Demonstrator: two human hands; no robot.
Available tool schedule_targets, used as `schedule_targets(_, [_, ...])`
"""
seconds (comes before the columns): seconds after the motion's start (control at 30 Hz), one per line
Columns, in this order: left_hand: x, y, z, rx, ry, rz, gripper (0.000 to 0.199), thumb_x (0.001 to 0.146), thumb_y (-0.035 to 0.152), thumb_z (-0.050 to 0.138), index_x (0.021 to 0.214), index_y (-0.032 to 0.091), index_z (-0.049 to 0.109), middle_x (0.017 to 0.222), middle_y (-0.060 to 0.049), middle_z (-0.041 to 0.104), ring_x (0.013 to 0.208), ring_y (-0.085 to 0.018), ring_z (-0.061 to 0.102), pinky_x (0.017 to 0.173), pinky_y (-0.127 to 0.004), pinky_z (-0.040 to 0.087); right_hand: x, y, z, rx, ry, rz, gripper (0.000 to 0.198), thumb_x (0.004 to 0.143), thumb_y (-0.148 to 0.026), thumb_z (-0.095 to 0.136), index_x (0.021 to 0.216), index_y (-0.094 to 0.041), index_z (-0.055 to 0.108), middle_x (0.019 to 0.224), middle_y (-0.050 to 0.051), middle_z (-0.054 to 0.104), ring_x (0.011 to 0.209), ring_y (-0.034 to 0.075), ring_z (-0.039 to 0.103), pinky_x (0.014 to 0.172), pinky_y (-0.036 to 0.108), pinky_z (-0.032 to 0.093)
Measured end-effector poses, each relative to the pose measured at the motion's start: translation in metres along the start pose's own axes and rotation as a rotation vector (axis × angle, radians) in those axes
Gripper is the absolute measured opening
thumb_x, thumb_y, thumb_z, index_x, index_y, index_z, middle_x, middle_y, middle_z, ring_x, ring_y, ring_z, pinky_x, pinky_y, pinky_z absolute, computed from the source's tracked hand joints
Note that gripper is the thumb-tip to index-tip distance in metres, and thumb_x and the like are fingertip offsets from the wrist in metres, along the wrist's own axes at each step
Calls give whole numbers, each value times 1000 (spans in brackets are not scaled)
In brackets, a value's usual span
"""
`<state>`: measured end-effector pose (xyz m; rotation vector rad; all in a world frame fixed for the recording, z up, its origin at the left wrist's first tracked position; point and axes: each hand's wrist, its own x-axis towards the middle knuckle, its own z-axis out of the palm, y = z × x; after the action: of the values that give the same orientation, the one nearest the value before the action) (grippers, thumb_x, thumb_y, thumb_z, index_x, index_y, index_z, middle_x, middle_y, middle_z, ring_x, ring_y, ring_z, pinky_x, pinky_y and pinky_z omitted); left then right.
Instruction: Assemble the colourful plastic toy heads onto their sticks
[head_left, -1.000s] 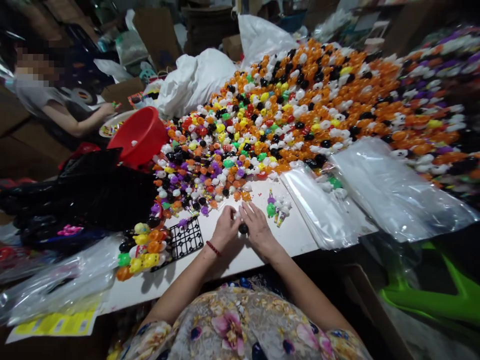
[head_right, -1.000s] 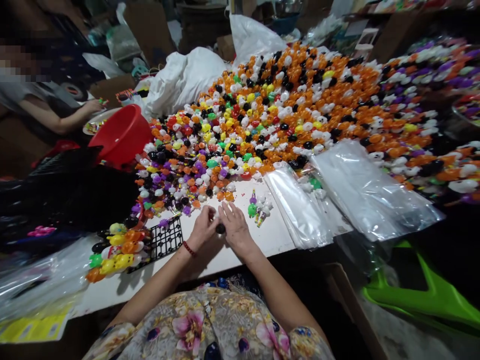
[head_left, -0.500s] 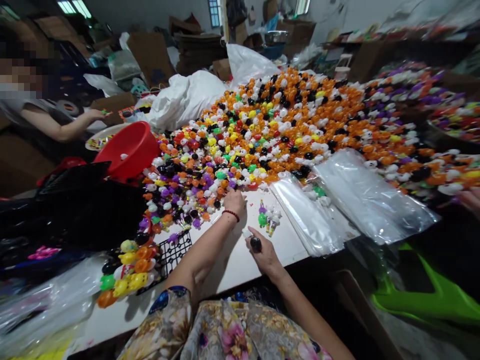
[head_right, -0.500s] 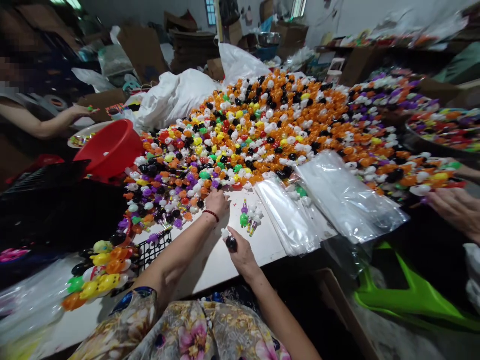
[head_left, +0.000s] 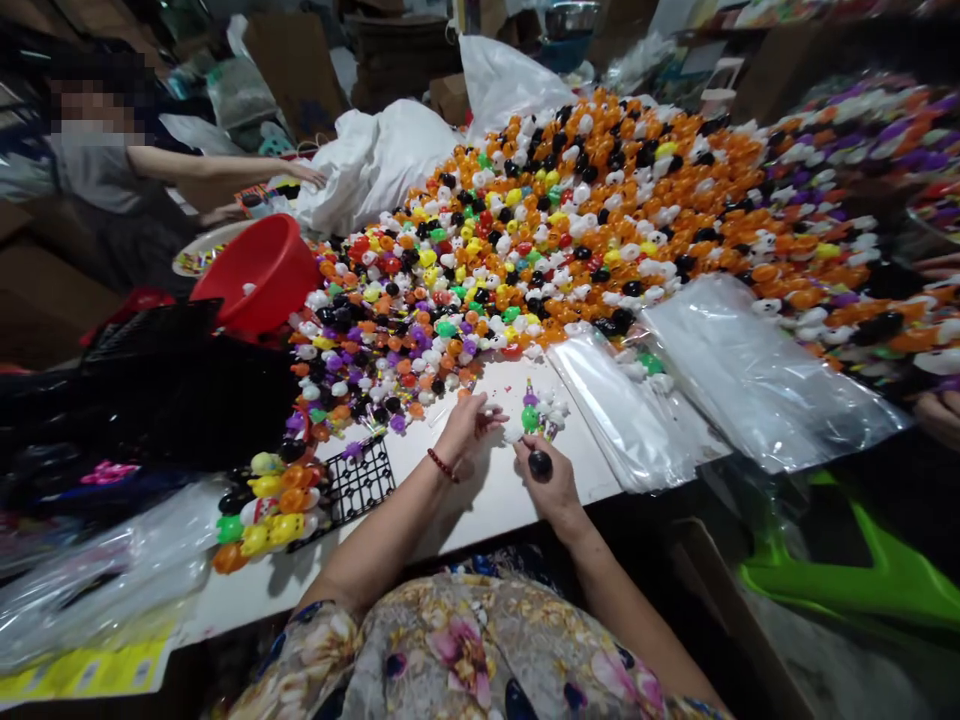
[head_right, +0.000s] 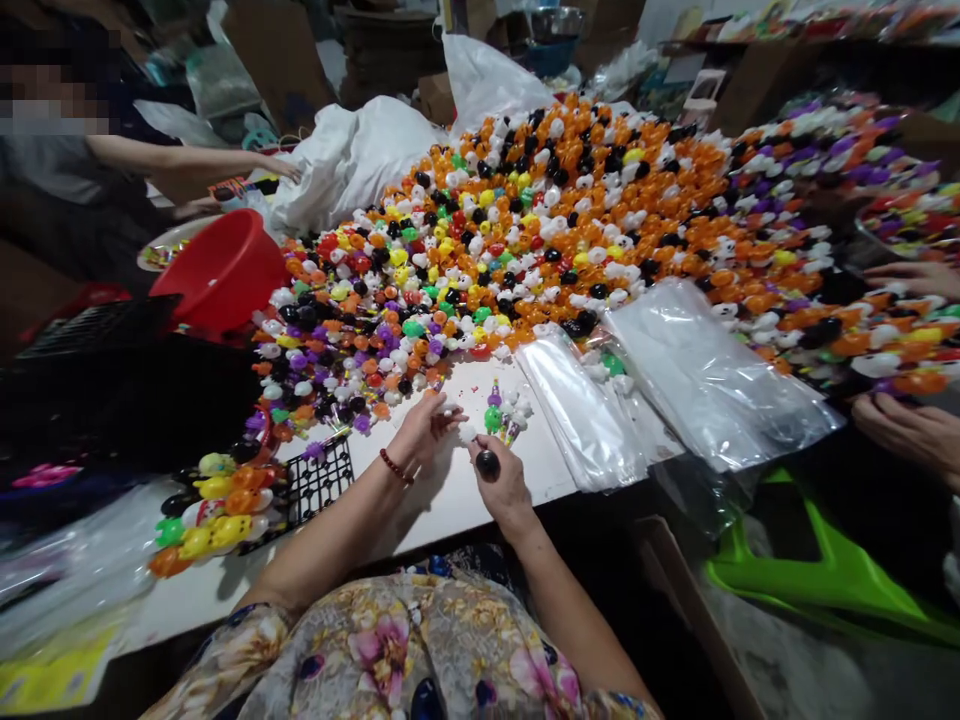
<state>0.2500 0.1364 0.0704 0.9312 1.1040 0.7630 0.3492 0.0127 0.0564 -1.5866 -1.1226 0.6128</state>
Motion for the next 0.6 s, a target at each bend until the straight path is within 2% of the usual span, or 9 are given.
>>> schedule_targets(0.07, [-16,-5,-5,-234,-43,-67,24,82,38,68,87,19,53,74,-2,67,66,-13,66,52,-18,44,-1,-3,2,-54,6,-76,30,89,-46,54,87,-19,68,77,5,69,70,18,63,70,28,53])
schedule_targets(0.2, [-37,-7,-10,-363,-114,-78,27,81,39,71,92,20,54,79,-2,69,72,-12,67,61,-20,48,-5,-3,5,-120,-42,-155,27,92,-41,50,92,-21,68,85,7,72,76,20,66,74,29,53])
schedule_targets(0.43, [-48,-15,-6,-327,-141,-4,38,78,48,73,93,20,51,84,-2,68,79,-15,67,78,-29,52,-9,-6,0,-164,-62,-169,24,90,-38,50,90,-20,67,82,8,71,73,20,64,73,29,53])
schedule_targets(0.53, [-51,-22,-5,-235,-152,83,33,84,47,67,97,21,51,85,-1,66,82,-15,66,82,-30,51,-10,-12,-3,-132,-63,-133,25,90,-40,51,85,-20,67,78,6,70,70,19,64,70,28,52])
schedule_targets(0.6, [-53,-25,-7,-98,-135,145,26,89,45,60,95,21,50,85,0,63,79,-13,63,80,-28,49,-11,-16,-4,-93,-66,-81,27,89,-42,52,81,-20,65,72,4,68,66,18,62,65,27,51])
